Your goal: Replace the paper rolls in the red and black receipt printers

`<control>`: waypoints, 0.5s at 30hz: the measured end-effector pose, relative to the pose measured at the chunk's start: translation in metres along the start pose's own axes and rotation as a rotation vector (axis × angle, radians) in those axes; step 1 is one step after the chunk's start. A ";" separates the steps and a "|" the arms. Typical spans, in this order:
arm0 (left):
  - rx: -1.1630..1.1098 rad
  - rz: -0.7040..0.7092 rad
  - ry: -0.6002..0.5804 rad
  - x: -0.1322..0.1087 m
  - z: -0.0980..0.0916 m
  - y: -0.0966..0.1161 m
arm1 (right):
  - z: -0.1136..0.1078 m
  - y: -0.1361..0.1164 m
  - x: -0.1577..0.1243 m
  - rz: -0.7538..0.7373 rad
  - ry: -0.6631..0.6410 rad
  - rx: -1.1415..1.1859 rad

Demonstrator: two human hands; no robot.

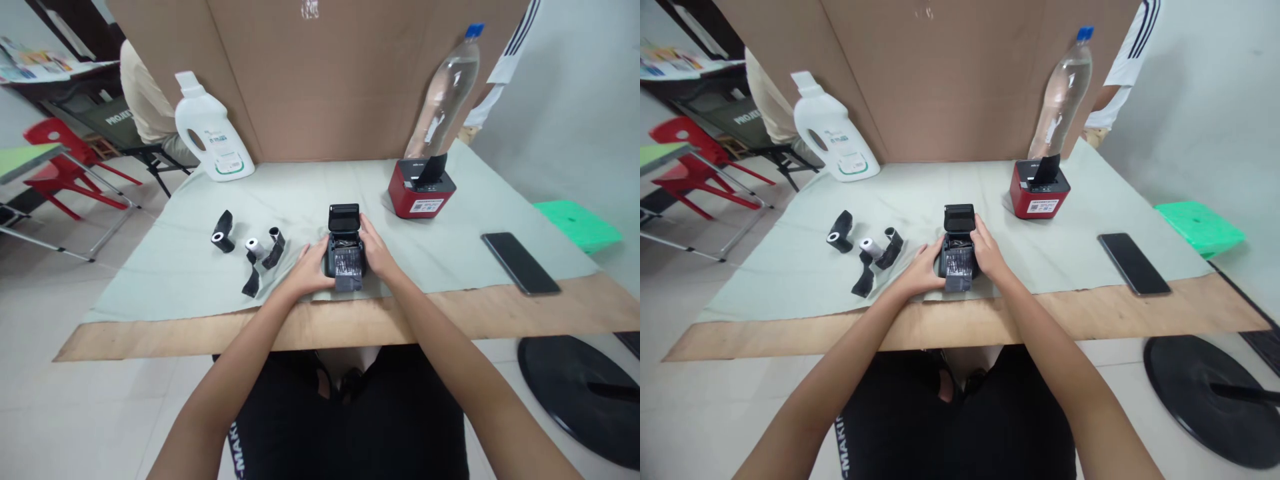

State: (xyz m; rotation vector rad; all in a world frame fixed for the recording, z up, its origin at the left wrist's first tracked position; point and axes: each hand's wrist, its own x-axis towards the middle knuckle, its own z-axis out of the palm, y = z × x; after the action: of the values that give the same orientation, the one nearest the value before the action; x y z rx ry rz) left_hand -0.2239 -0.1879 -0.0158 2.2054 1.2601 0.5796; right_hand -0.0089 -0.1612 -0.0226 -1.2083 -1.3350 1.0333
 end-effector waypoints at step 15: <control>0.023 0.017 -0.001 0.001 0.001 -0.003 | -0.015 -0.052 0.026 -0.098 -0.192 -0.906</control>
State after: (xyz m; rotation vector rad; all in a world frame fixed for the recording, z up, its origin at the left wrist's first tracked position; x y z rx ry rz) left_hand -0.2247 -0.1857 -0.0188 2.2369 1.2543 0.5730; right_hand 0.0002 -0.1431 0.0335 -1.6845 -2.1003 0.4560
